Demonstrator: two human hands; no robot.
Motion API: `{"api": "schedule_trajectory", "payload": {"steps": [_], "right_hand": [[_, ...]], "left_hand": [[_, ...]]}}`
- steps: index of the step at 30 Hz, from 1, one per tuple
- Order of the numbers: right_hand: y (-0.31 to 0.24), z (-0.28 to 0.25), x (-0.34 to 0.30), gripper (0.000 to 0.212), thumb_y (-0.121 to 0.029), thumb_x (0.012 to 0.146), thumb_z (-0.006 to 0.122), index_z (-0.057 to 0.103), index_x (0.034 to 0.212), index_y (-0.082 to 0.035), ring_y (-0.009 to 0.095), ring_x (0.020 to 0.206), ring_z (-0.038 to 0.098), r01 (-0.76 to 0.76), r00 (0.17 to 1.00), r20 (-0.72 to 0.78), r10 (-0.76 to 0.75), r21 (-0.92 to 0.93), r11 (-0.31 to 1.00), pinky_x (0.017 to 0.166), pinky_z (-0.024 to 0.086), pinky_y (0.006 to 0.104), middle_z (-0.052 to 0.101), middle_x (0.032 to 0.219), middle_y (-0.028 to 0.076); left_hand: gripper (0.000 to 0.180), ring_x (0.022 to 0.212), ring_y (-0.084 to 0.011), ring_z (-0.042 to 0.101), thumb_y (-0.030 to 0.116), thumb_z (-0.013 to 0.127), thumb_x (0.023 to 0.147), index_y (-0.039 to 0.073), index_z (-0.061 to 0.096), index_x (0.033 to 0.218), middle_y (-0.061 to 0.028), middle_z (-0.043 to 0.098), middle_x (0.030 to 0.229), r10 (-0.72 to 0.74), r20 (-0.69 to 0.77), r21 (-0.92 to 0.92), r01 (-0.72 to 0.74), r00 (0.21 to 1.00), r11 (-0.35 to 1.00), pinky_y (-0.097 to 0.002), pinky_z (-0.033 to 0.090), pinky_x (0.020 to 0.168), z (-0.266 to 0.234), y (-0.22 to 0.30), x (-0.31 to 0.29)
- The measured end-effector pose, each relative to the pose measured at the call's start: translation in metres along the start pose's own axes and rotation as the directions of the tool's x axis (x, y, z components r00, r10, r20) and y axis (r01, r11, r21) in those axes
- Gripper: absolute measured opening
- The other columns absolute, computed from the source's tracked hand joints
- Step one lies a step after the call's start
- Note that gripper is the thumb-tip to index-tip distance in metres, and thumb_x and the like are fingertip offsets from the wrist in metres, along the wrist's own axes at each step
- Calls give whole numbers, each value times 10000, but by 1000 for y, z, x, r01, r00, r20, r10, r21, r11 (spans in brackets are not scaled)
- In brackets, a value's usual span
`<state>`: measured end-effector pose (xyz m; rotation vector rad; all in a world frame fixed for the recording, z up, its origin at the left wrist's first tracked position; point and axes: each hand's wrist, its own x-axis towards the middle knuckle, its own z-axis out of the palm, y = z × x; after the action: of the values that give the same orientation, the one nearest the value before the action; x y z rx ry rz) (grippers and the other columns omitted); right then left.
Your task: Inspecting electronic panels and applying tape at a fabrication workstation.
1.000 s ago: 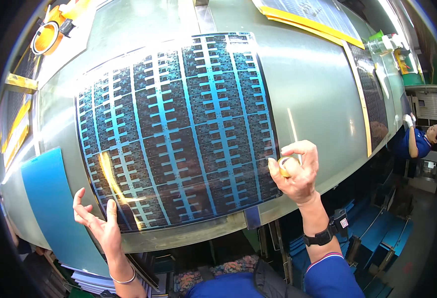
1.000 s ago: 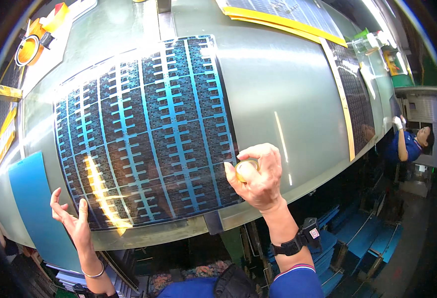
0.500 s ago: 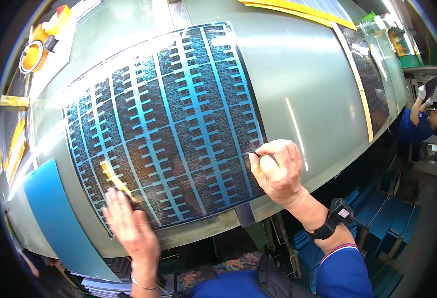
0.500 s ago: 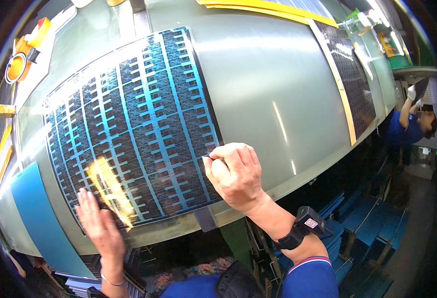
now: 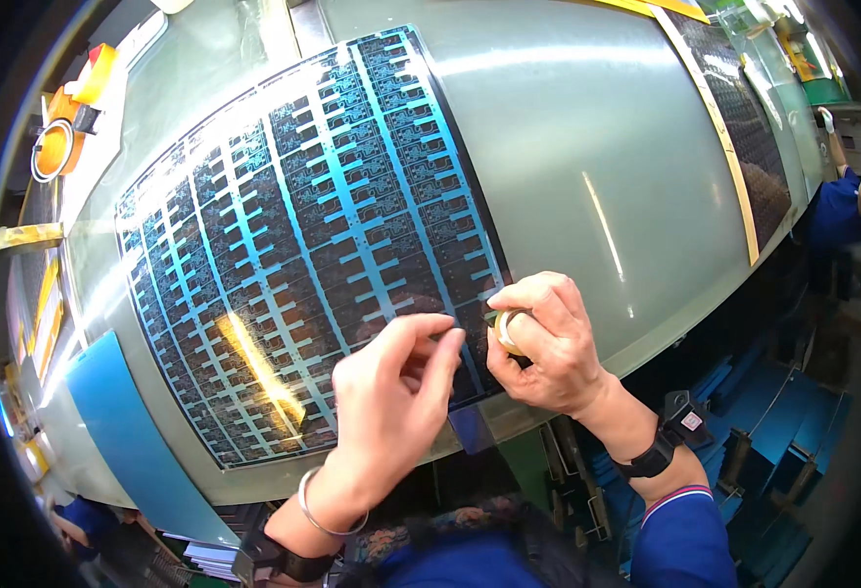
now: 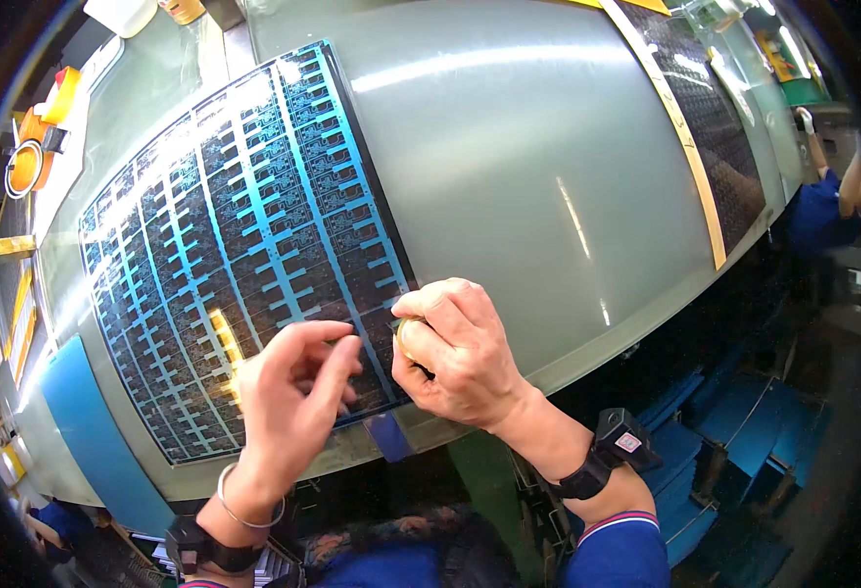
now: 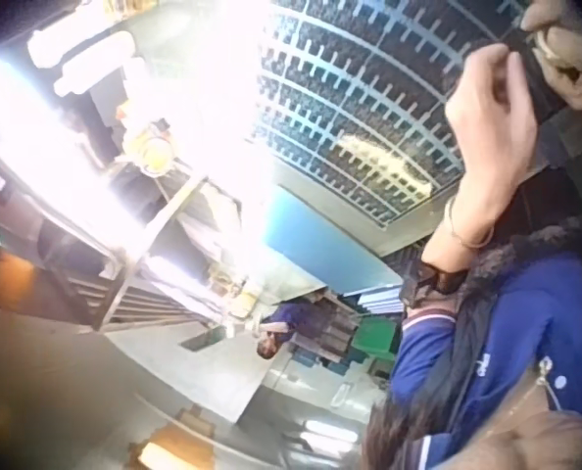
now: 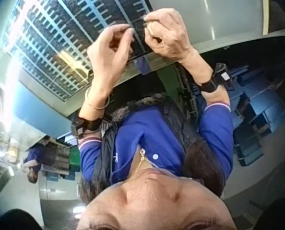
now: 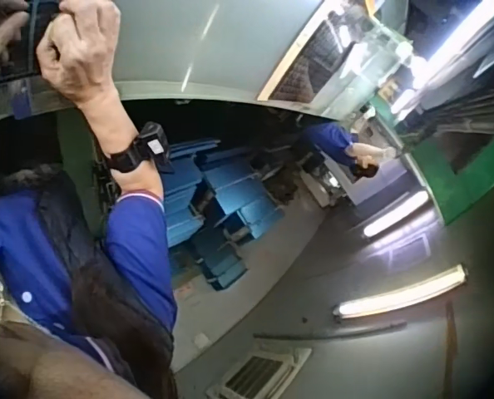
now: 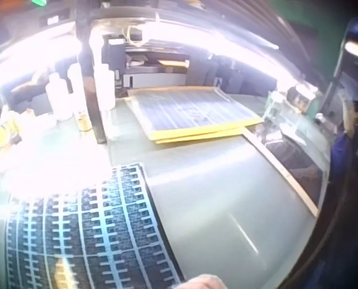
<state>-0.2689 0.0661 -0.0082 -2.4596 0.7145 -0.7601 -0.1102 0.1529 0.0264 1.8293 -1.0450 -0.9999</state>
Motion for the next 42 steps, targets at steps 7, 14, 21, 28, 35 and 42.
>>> {"api": "schedule_trajectory", "payload": {"steps": [7,14,21,28,35,42], "right_hand": [[4,2,0,136,-11,620,692,564,634,-56,224,871,570,13,999,-46,-11,61,998,795,466,363,616,895,16],[9,-3,0,120,-35,614,698,590,656,-67,206,889,576,108,994,-16,-108,42,993,806,463,374,619,890,-1],[22,-19,15,118,-86,653,684,617,743,-48,181,935,586,393,901,167,-400,70,917,891,471,334,599,878,-2],[2,-30,-1,184,-147,756,725,550,778,-98,282,1034,569,372,926,-16,-376,194,908,956,473,417,570,1098,121],[-56,6,-25,279,-218,821,693,472,926,-82,534,1326,294,-153,941,323,103,132,979,1082,249,593,331,1411,352],[-109,38,1,239,-256,821,701,539,838,-81,429,1329,362,-164,912,410,3,358,919,1090,238,585,421,1406,231]], "left_hand": [[200,481,-141,627,118,647,894,-50,538,910,-138,660,677,-444,279,-285,516,851,808,-221,484,391,6,10,24],[211,448,-139,610,116,665,872,-44,531,846,-128,644,619,-475,249,-252,530,844,810,-228,472,366,10,13,27],[200,435,-133,603,105,669,862,-39,536,822,-121,641,607,-476,216,-248,519,853,818,-229,472,366,13,12,28],[184,484,-106,612,78,654,874,-51,529,835,-114,647,629,-388,180,-321,427,904,845,-217,488,406,18,5,20],[575,1394,-407,251,201,566,895,-61,388,1375,-276,306,1468,158,-114,665,-43,981,745,-521,96,1143,-52,-60,-81],[511,1316,-400,378,332,491,949,-62,506,1274,-276,451,1360,148,-154,305,-95,977,948,-508,156,1127,-79,-52,-105]]}}
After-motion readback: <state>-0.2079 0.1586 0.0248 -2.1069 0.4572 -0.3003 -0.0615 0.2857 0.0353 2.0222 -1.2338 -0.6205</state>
